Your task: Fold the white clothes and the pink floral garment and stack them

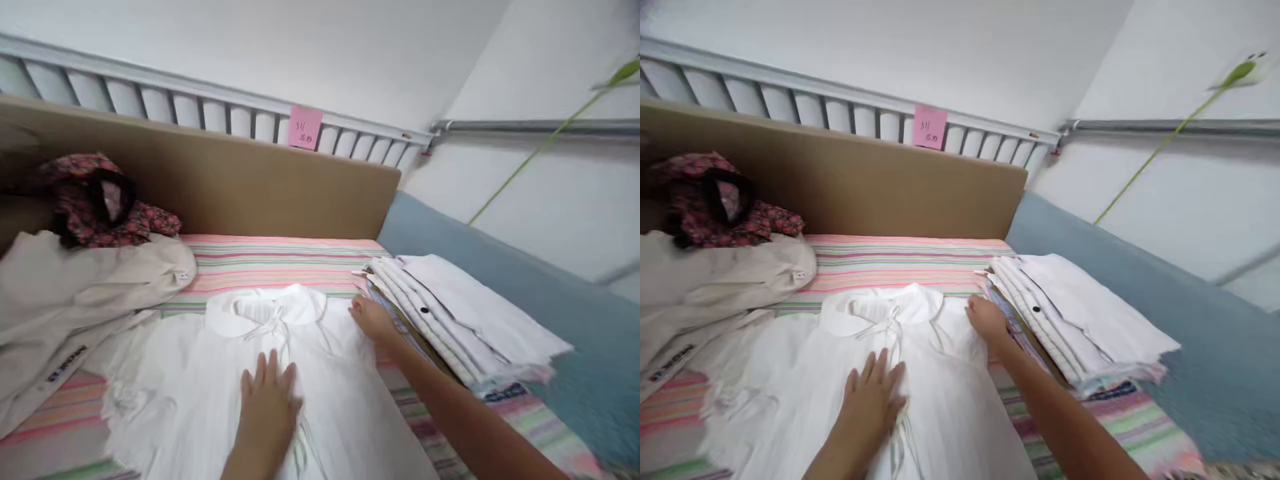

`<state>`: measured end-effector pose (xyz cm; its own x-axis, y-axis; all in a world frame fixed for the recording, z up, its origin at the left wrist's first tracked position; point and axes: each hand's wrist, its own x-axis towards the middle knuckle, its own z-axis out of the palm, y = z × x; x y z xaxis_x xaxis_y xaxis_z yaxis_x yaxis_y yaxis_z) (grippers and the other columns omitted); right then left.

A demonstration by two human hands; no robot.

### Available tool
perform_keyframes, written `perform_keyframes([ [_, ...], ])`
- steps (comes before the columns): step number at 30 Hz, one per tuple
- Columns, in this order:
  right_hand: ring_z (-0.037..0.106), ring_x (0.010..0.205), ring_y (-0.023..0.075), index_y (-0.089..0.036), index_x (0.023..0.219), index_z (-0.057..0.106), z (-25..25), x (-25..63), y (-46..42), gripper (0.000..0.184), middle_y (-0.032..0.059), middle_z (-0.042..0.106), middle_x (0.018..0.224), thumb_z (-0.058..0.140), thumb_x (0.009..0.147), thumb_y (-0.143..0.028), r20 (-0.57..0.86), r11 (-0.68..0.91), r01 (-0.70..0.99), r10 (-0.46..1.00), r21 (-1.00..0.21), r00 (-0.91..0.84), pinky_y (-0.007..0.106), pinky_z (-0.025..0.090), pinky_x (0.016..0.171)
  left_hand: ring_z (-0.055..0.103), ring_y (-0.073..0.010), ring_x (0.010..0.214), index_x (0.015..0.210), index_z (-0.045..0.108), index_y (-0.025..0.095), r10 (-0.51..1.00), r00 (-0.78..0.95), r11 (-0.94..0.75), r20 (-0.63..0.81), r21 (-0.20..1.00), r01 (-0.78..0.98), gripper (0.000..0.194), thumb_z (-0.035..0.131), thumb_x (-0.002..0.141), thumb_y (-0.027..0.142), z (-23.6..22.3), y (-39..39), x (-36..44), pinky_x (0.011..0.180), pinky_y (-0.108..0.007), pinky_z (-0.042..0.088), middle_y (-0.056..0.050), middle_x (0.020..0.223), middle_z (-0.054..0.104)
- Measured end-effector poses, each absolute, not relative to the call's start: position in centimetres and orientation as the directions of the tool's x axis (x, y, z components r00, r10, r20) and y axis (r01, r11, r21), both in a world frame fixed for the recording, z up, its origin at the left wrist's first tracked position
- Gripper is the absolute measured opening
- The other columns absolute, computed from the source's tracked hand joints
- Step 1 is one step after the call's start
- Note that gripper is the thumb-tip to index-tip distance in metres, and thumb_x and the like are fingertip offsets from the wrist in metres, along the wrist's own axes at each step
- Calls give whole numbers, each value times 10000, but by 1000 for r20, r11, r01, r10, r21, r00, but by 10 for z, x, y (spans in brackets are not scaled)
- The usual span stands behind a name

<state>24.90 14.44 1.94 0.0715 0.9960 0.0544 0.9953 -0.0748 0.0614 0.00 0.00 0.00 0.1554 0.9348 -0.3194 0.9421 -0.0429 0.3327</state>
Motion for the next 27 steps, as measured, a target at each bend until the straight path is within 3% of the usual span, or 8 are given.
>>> perform_keyframes([
  [5, 640, 865, 233, -143, 951, 611, 4, 254, 144, 219, 131, 683, 877, 429, 839, -192, 65, -177, 983, 982, 37, 175, 312, 418, 729, 65, -314, 1395, 1381, 323, 288, 939, 163, -62, -303, 316, 947, 540, 368, 845, 328, 4, 0, -2, 1085, -589, 136, -79, 1523, 121],
  [8, 582, 1036, 242, -142, 1158, 547, 11, 241, 130, 335, 151, 633, 1100, 419, 854, -198, 137, -168, 986, 976, -6, 167, 346, 405, 857, 83, -310, 1395, 1378, 331, 294, 942, 171, -71, -288, 328, 942, 531, 375, 852, 359, 2, 0, -5, 1083, -586, 153, -74, 1523, 135],
  [11, 367, 1288, 230, -179, 1325, 426, 11, 225, 98, 443, 116, 419, 1401, 386, 897, -286, 277, 136, 989, 954, -53, -116, 375, 282, 1038, 144, -303, 1390, 1377, 334, 286, 968, 163, -91, -192, 338, 937, 532, 394, 858, 382, -6, -2, -6, 1081, -577, 187, -79, 1509, 206],
  [14, 289, 1341, 220, -238, 1327, 446, -6, 222, 64, 447, 69, 373, 1443, 391, 905, -376, 250, 457, 886, 869, -80, -426, 412, 208, 1089, 226, -281, 1373, 1377, 340, 239, 990, 143, -142, 21, 338, 930, 530, 389, 873, 395, -23, -11, -11, 1080, -546, 238, -94, 1471, 314],
  [17, 325, 1324, 237, -231, 1317, 463, -24, 236, 47, 457, 88, 401, 1423, 396, 903, -414, 122, 283, 953, 955, -103, -271, 450, 232, 1070, 272, -262, 1358, 1358, 372, 220, 971, 100, -171, 217, 337, 926, 511, 359, 887, 419, -44, -35, -28, 1076, -507, 282, -91, 1438, 383],
  [20, 318, 1326, 259, -199, 1310, 472, -31, 257, 34, 450, 110, 387, 1428, 407, 898, -369, 95, 97, 991, 991, -94, -88, 467, 256, 1054, 317, -271, 1336, 1330, 408, 211, 945, -31, -83, 325, 330, 940, 500, 373, 881, 430, -62, -76, -58, 1059, -498, 318, -102, 1411, 421],
  [24, 328, 1324, 243, -181, 1316, 467, -39, 284, -2, 448, 112, 392, 1424, 409, 890, -305, 140, 148, 982, 981, -114, -132, 425, 275, 1056, 358, -272, 1313, 1292, 448, 147, 906, -159, 38, 393, 298, 954, 505, 395, 871, 421, -77, -145, -96, 1049, -456, 353, -140, 1367, 465],
  [27, 341, 1317, 247, -184, 1321, 464, -48, 298, -31, 454, 104, 409, 1414, 387, 894, -316, 174, 155, 981, 976, -119, -133, 437, 265, 1064, 325, -270, 1332, 1325, 420, 209, 908, -152, 62, 390, 234, 970, 470, 392, 878, 354, -82, -193, -104, 1066, -482, 320, -97, 1404, 432],
])
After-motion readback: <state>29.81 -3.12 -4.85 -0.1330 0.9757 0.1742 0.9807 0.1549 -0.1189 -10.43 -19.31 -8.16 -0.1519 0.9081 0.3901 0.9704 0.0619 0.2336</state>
